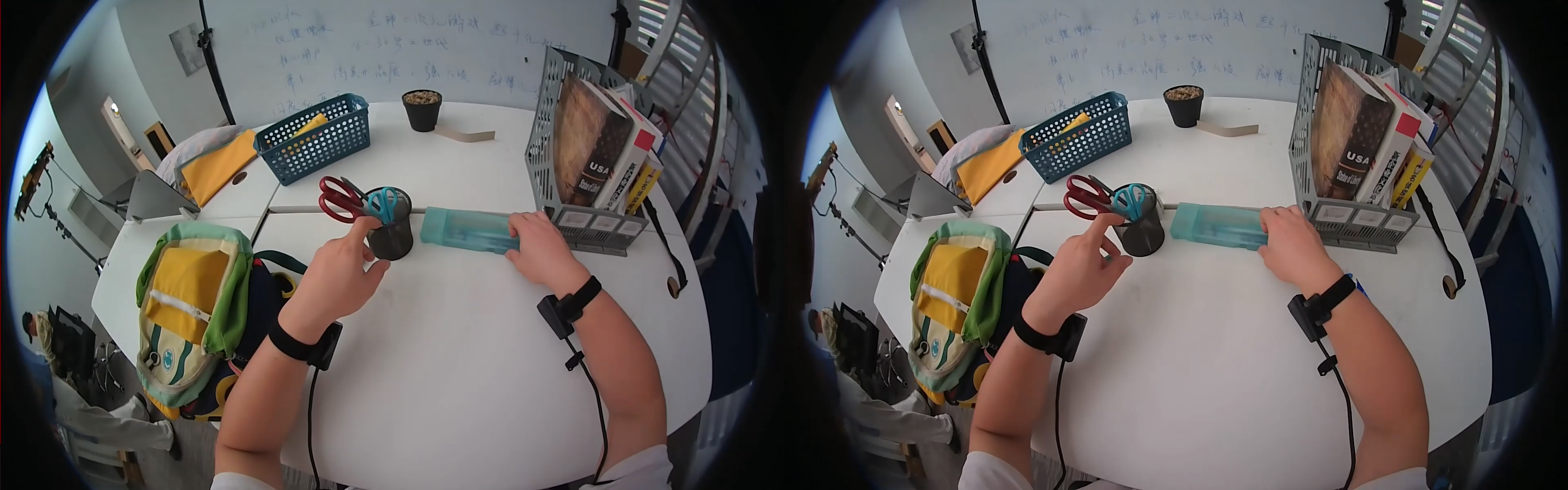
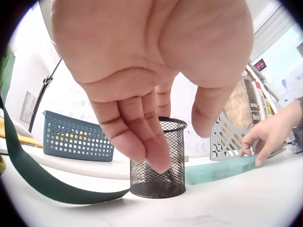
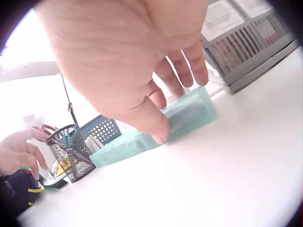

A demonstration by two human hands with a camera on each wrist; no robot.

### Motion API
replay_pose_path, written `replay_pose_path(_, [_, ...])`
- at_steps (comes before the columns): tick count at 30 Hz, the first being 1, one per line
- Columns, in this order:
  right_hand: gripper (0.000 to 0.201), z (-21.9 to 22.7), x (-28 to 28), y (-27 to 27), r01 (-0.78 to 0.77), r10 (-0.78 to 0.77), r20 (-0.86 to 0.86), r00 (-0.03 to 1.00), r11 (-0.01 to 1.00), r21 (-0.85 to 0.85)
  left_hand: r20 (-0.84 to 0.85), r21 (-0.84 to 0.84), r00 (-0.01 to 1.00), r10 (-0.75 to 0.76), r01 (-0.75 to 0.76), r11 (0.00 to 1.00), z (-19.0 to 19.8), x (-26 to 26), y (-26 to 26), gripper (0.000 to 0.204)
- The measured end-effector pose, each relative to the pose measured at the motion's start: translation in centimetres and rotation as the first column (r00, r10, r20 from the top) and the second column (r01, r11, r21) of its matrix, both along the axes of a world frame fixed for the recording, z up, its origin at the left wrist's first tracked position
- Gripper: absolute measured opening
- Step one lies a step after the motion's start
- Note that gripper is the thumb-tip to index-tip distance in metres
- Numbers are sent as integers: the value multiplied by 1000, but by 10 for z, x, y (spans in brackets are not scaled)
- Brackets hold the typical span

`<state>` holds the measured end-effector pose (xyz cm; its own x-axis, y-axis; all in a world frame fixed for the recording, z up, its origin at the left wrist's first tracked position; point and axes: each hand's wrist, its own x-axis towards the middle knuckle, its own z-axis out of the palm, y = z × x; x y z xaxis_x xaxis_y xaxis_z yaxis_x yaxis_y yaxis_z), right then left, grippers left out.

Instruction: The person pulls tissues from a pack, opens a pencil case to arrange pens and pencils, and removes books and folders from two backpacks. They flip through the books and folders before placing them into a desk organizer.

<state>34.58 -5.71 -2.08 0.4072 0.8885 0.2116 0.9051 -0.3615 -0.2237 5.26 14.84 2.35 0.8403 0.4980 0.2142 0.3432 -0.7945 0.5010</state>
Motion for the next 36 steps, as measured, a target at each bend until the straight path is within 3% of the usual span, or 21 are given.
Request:
replay_pose_path(4, [32, -6, 11, 14, 73, -74, 6, 997, 996, 56, 63, 48, 998, 5, -8, 999, -8, 10, 7, 50])
replay_pose_path(6, [34, -6, 13, 13, 82, -81, -21, 997, 994, 72, 60, 38, 995, 83, -86, 996, 0, 11, 0, 31])
replay_pose_path(8, [35, -4, 0, 11, 91, -87, -55, 995, 992, 84, 52, 63, 995, 90, -93, 994, 4, 2, -9, 25])
replay_pose_path(10, [45, 8, -20, -2, -42, 48, -16, 999, 959, 282, 59, 73, 995, 83, -88, 993, 5, -10, -24, 19])
replay_pose_path(11, [45, 10, -32, -9, -50, 56, -11, 998, 958, 281, 63, 73, 994, 91, -96, 993, 6, -18, -32, 19])
replay_pose_path(12, [54, 10, -45, -17, -105, 150, -131, 980, 948, 301, 92, 50, 996, 23, -28, 998, 6, -27, -42, 18])
replay_pose_path(15, [91, 4, -97, -46, -212, 314, -463, 829, 942, 260, 133, -42, 982, -132, 138, 989, 12, -50, -73, 17])
replay_pose_path(17, [116, 7, -133, -64, -302, 378, -555, 741, 926, 228, 126, -58, 974, -191, 199, 978, 18, -64, -93, 17])
replay_pose_path(18, [130, 5, -146, -71, -307, 350, -633, 691, 934, 182, 122, -209, 969, -214, 236, 949, 20, -69, -102, 18])
replay_pose_path(19, [131, 8, -157, -78, -300, 343, -719, 604, 934, 194, 122, -355, 963, -240, 268, 896, 21, -72, -106, 18])
replay_pose_path(21, [130, 8, -174, -86, -191, 287, -897, 338, 954, 233, 102, -373, 942, -321, 335, 865, 20, -74, -101, 21])
replay_pose_path(22, [130, 14, -173, -89, -182, 275, -898, 343, 957, 224, 50, -380, 927, -371, 362, 851, 20, -76, -95, 23])
replay_pose_path(24, [124, 39, -163, -88, -253, 75, -800, 595, 962, -98, 17, -366, 915, -404, 381, 849, 18, -84, -85, 31])
replay_pose_path(25, [124, 55, -162, -85, -242, 63, -798, 600, 964, -106, 24, -369, 910, -414, 393, 842, 18, -87, -80, 31])
replay_pose_path(27, [119, 84, -164, -71, -296, 3, -651, 759, 892, -342, 26, -360, 945, -327, 314, 878, 18, -92, -71, 32])
replay_pose_path(28, [111, 86, -165, -65, -300, 63, -547, 835, 885, -355, -5, -321, 947, -322, 303, 897, 15, -91, -66, 37])
replay_pose_path(29, [111, 87, -165, -59, -302, 61, -548, 835, 882, -362, -3, -328, 947, -320, 301, 895, 11, -90, -63, 37])
replay_pose_path(31, [107, 88, -165, -47, -304, 229, -219, 949, 852, -426, -145, -241, 937, -317, 277, 930, 4, -86, -58, 43])
replay_pose_path(32, [104, 88, -166, -44, -297, 254, -157, 954, 862, -411, -122, -238, 939, -320, 286, 928, -7, -86, -56, 47])
replay_pose_path(36, [103, 111, -163, -50, -305, 312, -59, 948, 843, -443, -160, -226, 942, -294, 255, 940, -18, -82, -59, 46])
